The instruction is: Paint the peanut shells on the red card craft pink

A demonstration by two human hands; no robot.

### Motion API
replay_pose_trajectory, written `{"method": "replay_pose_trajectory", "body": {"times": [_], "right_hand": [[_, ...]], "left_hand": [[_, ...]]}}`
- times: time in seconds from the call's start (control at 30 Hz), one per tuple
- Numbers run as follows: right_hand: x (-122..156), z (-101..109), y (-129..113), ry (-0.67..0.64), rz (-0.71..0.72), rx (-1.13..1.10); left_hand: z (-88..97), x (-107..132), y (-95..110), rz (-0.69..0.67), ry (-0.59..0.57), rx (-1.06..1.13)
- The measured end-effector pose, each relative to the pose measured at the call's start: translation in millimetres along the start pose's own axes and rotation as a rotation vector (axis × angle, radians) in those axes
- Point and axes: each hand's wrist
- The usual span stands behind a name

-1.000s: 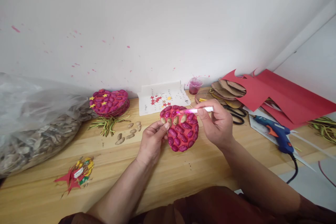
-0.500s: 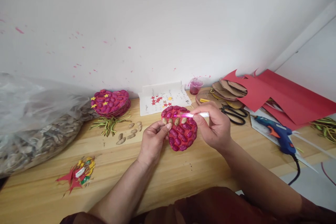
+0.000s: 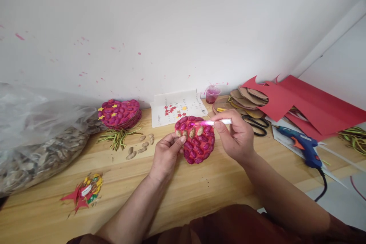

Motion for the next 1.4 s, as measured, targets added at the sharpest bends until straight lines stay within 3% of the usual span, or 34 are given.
{"method": "replay_pose_trajectory", "body": {"times": [0.47, 0.9, 1.4], "right_hand": [[-0.4, -0.3, 1.1, 0.017, 0.008, 0.015], [0.8, -0.6, 1.5, 0.009, 0.022, 0.016], [2.3, -7.4, 3.9, -0.076, 0.007, 0.025]], "left_hand": [[1.5, -0.3, -2.4, -0.011, -0.022, -0.027], [-1.3, -0.4, 0.9, 0.076, 0.029, 0.063], [5.0, 0.2, -4.8, 0.007, -0.143, -0.099]]}}
Point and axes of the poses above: each hand's wrist, its own x-axis away from the middle knuckle, its own z-axis out of the back of the hand, y = z × x, and after that the axes turned 11 degrees about -z, right-handed
